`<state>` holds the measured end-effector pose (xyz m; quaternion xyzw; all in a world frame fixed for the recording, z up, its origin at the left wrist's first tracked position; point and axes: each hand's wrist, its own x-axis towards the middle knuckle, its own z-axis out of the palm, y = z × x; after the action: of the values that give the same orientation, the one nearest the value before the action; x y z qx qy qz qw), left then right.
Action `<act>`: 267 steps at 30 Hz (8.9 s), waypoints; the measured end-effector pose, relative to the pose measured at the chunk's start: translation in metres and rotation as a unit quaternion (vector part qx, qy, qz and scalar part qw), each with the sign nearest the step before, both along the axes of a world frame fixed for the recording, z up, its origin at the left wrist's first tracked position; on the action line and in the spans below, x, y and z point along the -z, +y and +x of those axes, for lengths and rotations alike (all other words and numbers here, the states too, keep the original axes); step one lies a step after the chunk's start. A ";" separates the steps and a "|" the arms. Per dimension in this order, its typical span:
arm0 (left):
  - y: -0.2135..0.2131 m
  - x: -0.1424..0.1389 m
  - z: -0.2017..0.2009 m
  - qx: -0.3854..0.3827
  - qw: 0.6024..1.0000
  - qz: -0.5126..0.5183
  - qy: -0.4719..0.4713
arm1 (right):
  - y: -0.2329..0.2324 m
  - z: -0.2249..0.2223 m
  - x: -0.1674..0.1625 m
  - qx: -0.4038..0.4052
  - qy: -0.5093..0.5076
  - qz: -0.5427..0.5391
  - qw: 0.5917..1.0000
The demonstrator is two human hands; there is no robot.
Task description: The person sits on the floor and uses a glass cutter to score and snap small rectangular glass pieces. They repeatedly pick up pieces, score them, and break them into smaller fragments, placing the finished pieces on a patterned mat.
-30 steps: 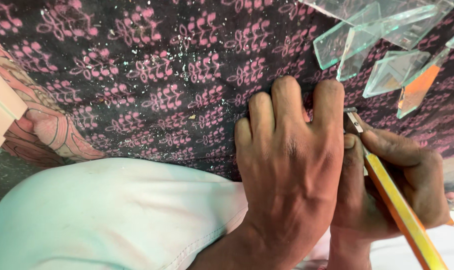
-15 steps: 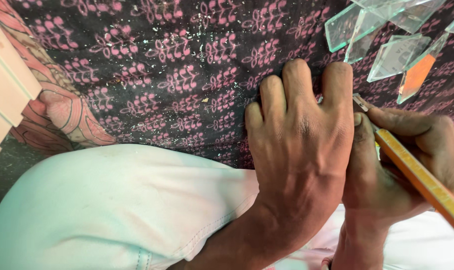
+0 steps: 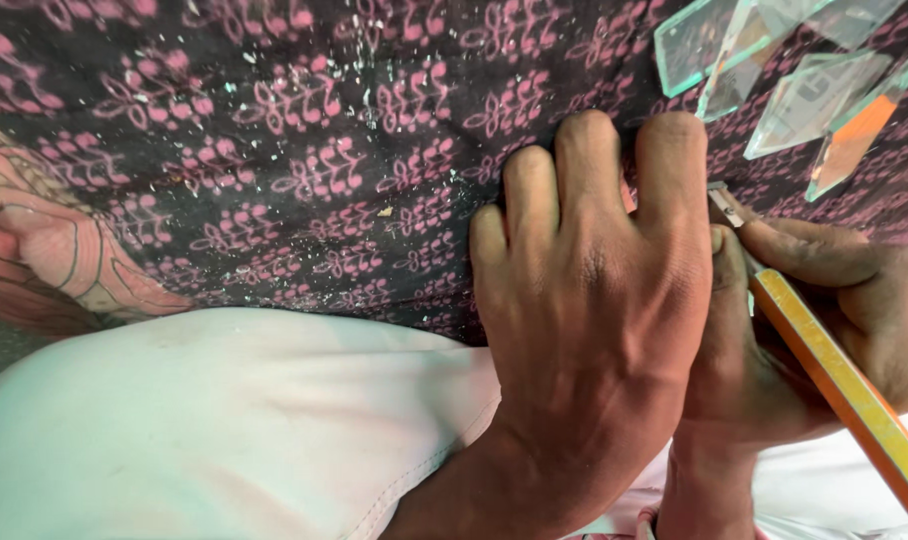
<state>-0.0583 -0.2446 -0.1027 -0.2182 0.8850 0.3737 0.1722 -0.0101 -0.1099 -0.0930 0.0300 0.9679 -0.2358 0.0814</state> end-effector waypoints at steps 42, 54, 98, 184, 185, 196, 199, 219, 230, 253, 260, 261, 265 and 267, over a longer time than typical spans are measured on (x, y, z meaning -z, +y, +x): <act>0.004 0.000 0.014 -0.019 1.000 0.002 0.015 | 0.002 0.016 -0.004 -0.016 -0.007 0.028 0.999; 0.002 0.002 0.008 -0.016 1.000 -0.009 0.013 | 0.002 0.022 -0.004 0.007 -0.018 0.014 1.000; 0.009 -0.006 -0.002 0.042 0.999 0.001 -0.011 | 0.004 0.012 -0.002 -0.002 0.032 0.033 0.999; 0.043 0.032 -0.026 0.049 0.994 -0.054 -0.076 | 0.071 0.012 0.020 0.029 -0.209 -0.017 0.977; 0.044 0.032 -0.026 0.048 0.994 -0.056 -0.083 | 0.080 0.014 0.019 0.022 -0.246 -0.059 0.967; 0.044 0.034 -0.024 0.059 0.993 -0.067 -0.078 | 0.076 0.038 0.011 0.131 -0.255 0.009 0.958; 0.041 0.033 -0.023 0.060 0.993 -0.077 -0.068 | 0.082 0.045 0.016 0.158 -0.251 0.013 0.955; 0.026 0.018 -0.010 0.039 0.998 -0.051 -0.015 | 0.007 0.023 0.042 0.093 0.087 0.008 0.992; 0.028 0.014 -0.009 0.047 0.996 -0.075 -0.026 | 0.010 0.019 0.042 0.066 0.090 -0.038 0.993; 0.067 -0.075 0.056 0.080 0.991 0.017 0.110 | 0.135 0.029 -0.078 0.131 -0.085 -0.412 0.898; 0.060 -0.083 0.057 -0.030 0.963 0.267 0.030 | 0.159 0.021 -0.111 0.113 -0.143 -0.296 0.938; 0.057 -0.083 0.057 -0.041 0.945 0.323 0.028 | 0.160 0.019 -0.115 0.060 -0.110 -0.234 0.964; 0.051 -0.085 0.058 -0.073 0.884 0.462 0.031 | 0.159 0.015 -0.129 -0.151 0.033 0.030 0.988; 0.050 -0.086 0.060 -0.072 0.878 0.472 0.040 | 0.160 0.014 -0.129 -0.195 0.068 0.082 0.975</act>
<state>0.0019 -0.1945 -0.0168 -0.1596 0.5917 0.7666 0.1918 0.0035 0.0497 0.0358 -0.1687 0.9745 -0.1367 0.0567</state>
